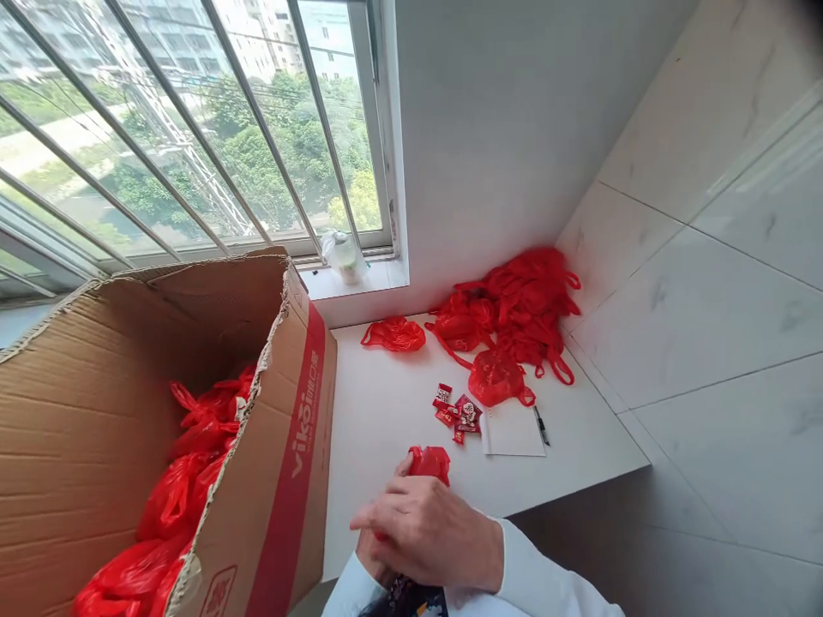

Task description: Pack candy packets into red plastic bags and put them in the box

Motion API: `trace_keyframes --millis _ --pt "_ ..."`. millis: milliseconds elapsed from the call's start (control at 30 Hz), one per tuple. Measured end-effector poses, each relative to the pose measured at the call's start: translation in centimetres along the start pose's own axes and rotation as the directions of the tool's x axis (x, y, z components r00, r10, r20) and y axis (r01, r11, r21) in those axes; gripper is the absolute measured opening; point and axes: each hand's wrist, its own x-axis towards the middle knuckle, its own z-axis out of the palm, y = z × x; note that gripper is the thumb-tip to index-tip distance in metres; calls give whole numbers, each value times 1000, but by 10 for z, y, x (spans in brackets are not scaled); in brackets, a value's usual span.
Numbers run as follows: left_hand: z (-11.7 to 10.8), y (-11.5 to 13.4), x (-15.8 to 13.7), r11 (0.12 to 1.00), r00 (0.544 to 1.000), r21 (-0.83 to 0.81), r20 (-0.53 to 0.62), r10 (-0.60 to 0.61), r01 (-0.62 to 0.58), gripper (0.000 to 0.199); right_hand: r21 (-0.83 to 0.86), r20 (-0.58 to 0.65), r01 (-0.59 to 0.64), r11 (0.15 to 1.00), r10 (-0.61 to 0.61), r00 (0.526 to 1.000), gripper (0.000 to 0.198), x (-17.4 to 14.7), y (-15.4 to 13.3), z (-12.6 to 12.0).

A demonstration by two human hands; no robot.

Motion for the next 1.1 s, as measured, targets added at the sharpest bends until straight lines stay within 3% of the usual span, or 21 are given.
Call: trace_keyframes --millis 67,167,233,333,400,500,567,667,733,767,867,900,967,1100 --pt "1 3 -2 988 993 -96 -3 -120 119 37 82 -58 -29 996 34 998 26 -1 4 1" --pt "-4 8 0 907 964 -331 41 -263 261 47 198 -159 -313 929 346 925 25 -8 22 -1" --pt "-8 12 2 805 952 -509 121 -282 303 48 302 -74 -439 846 480 874 28 -14 37 1" --pt "-11 19 4 626 929 -690 210 -306 363 45 511 94 -496 702 528 844 29 -19 50 9" --pt "-12 22 4 585 917 -716 208 -341 380 41 608 57 -504 613 600 798 25 -19 50 14" --pt "-11 19 3 556 896 -733 167 -412 393 36 664 -73 -471 581 677 733 17 -19 42 17" --pt "-11 12 3 552 899 -750 131 -418 366 34 692 -30 -435 576 626 780 14 -23 38 15" --pt "-14 -1 3 578 948 -769 115 -296 273 31 700 196 -425 574 417 887 8 -35 41 11" --pt "-18 -7 2 685 975 -695 117 -191 218 24 648 290 -438 623 330 898 5 -41 47 8" --pt "-20 -8 1 772 982 -608 123 -142 188 17 614 280 -448 650 351 894 5 -42 52 7" --pt "-23 -5 0 978 991 -204 130 -21 48 9 571 106 -462 678 498 861 15 -33 65 11" --pt "-22 -4 0 997 993 -82 112 20 -11 13 596 82 -449 666 506 859 20 -27 70 15" --pt "-17 -1 1 990 995 100 22 102 -103 17 683 153 -399 612 413 898 27 -16 81 28" --pt "-6 -6 7 949 947 279 -237 217 -148 17 835 303 -363 414 204 931 34 -4 104 58"
